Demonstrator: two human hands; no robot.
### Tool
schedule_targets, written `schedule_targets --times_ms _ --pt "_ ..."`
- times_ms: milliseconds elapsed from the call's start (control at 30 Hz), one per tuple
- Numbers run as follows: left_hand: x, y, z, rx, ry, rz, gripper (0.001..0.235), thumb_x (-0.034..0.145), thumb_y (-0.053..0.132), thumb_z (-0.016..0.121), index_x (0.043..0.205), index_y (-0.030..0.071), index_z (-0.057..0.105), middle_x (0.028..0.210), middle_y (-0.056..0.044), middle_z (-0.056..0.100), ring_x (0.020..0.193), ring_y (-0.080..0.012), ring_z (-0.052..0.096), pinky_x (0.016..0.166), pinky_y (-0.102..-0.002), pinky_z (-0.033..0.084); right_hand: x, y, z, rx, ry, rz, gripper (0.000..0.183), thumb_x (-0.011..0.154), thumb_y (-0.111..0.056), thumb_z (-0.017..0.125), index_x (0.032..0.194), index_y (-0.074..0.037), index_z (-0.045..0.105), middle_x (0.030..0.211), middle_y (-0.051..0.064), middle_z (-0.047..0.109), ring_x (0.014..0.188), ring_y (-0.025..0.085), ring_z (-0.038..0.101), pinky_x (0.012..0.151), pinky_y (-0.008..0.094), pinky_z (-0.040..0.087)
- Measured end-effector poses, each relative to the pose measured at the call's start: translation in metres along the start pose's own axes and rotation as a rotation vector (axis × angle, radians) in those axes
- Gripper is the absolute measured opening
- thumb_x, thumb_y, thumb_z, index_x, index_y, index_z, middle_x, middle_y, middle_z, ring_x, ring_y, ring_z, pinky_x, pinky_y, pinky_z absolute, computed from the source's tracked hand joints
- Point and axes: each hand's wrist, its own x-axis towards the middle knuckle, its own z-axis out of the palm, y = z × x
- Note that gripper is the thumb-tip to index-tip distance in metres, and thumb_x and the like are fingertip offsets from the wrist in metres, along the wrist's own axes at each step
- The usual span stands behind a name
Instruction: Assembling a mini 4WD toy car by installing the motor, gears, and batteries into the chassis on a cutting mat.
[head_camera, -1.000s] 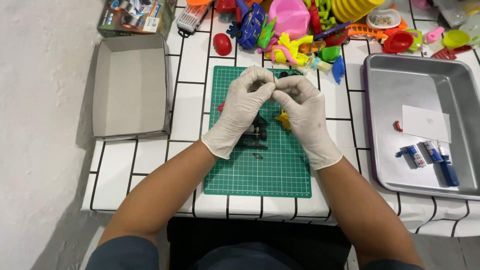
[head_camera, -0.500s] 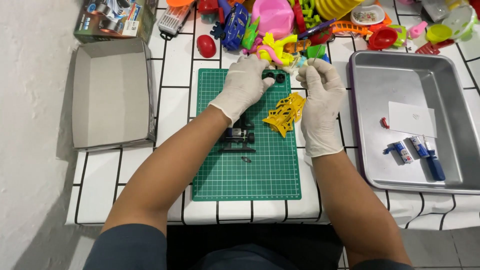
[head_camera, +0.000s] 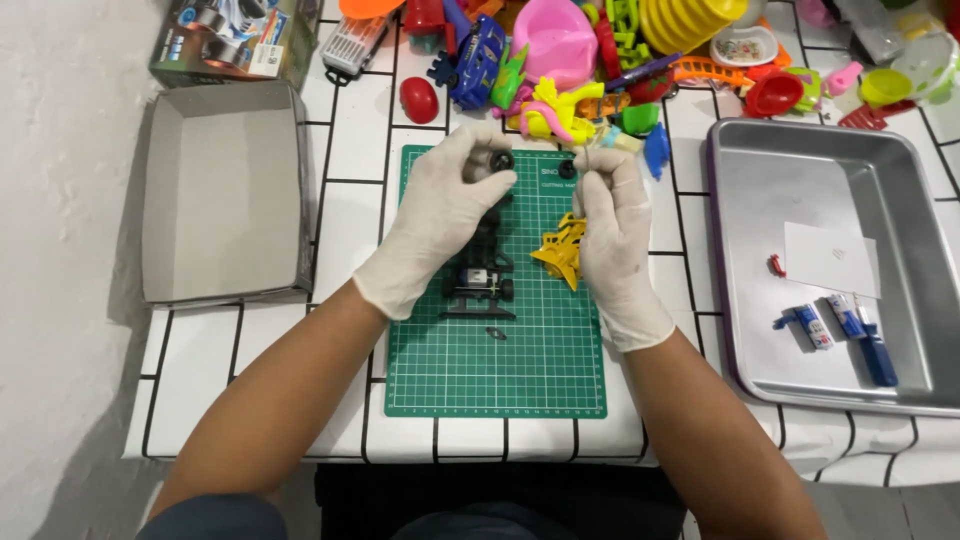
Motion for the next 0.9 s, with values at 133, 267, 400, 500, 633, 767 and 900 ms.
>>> schedule_targets --times_ms 133,267,400,500,633,767,900 --pt "-0.031 -0.017 -0.029 -0.374 0.029 -0.115 0.036 0.084 0.006 0.081 0.119 0.011 0.071 0.104 -0.004 0.070 0.086 -0.0100 0.070 0.082 -0.023 0.060 -0.016 -0.009 0.011 -0.111 -0.242 -0.059 0.016 0.106 -0.009 0.053 0.113 -0.005 0.067 0.070 0.000 0.051 0.067 0.010 0.049 0.069 0.024 0.048" --pt "-0.054 -0.026 -0.027 -0.544 0.141 -0.109 0.042 0.090 0.000 0.075 0.130 0.006 0.067 0.120 -0.008 0.067 0.101 -0.0129 0.070 0.092 -0.024 0.057 -0.027 -0.022 0.024 -0.241 -0.376 -0.101 0.016 0.101 -0.002 0.061 0.114 -0.003 0.072 0.072 0.007 0.061 0.065 0.017 0.058 0.067 0.032 0.055" --pt "-0.055 -0.013 -0.027 -0.601 0.157 -0.075 0.037 0.093 -0.003 0.071 0.129 0.007 0.067 0.121 -0.010 0.070 0.101 -0.0146 0.073 0.091 -0.024 0.058 -0.032 -0.012 0.023 -0.298 -0.386 -0.131 0.015 0.099 -0.003 0.064 0.111 -0.005 0.073 0.074 0.007 0.064 0.068 0.021 0.063 0.067 0.035 0.057" --pt "-0.058 -0.009 -0.026 -0.632 0.133 -0.013 0.037 0.088 0.000 0.078 0.123 0.007 0.070 0.115 -0.011 0.073 0.102 -0.0188 0.073 0.092 -0.032 0.060 -0.034 -0.011 0.019 -0.295 -0.378 -0.119 0.015 0.098 -0.001 0.062 0.108 -0.005 0.073 0.069 0.005 0.060 0.064 0.018 0.059 0.063 0.033 0.056" --pt "-0.063 0.005 -0.027 -0.533 0.138 0.074 0.028 0.089 -0.002 0.078 0.113 0.009 0.071 0.109 -0.007 0.076 0.098 -0.0181 0.076 0.091 -0.033 0.060 -0.038 -0.016 0.020 -0.278 -0.361 -0.153 0.017 0.098 0.001 0.059 0.109 -0.003 0.072 0.066 0.001 0.052 0.060 0.014 0.052 0.059 0.028 0.053" --pt "-0.065 0.001 -0.024 -0.466 0.156 0.110 0.025 0.089 0.000 0.079 0.110 0.011 0.071 0.105 -0.004 0.077 0.095 -0.0159 0.076 0.091 -0.033 0.060 -0.040 -0.026 0.026 -0.302 -0.371 -0.197 0.015 0.098 -0.002 0.064 0.109 -0.004 0.073 0.063 0.002 0.049 0.056 0.014 0.049 0.053 0.028 0.051" --pt "-0.065 0.001 -0.021 -0.446 0.174 0.124 0.027 0.086 0.000 0.081 0.109 0.010 0.072 0.099 -0.005 0.076 0.093 -0.0172 0.075 0.090 -0.035 0.059 -0.038 -0.029 0.029 -0.311 -0.369 -0.218 0.015 0.096 0.001 0.066 0.109 -0.003 0.073 0.062 0.001 0.047 0.055 0.015 0.048 0.051 0.028 0.050"
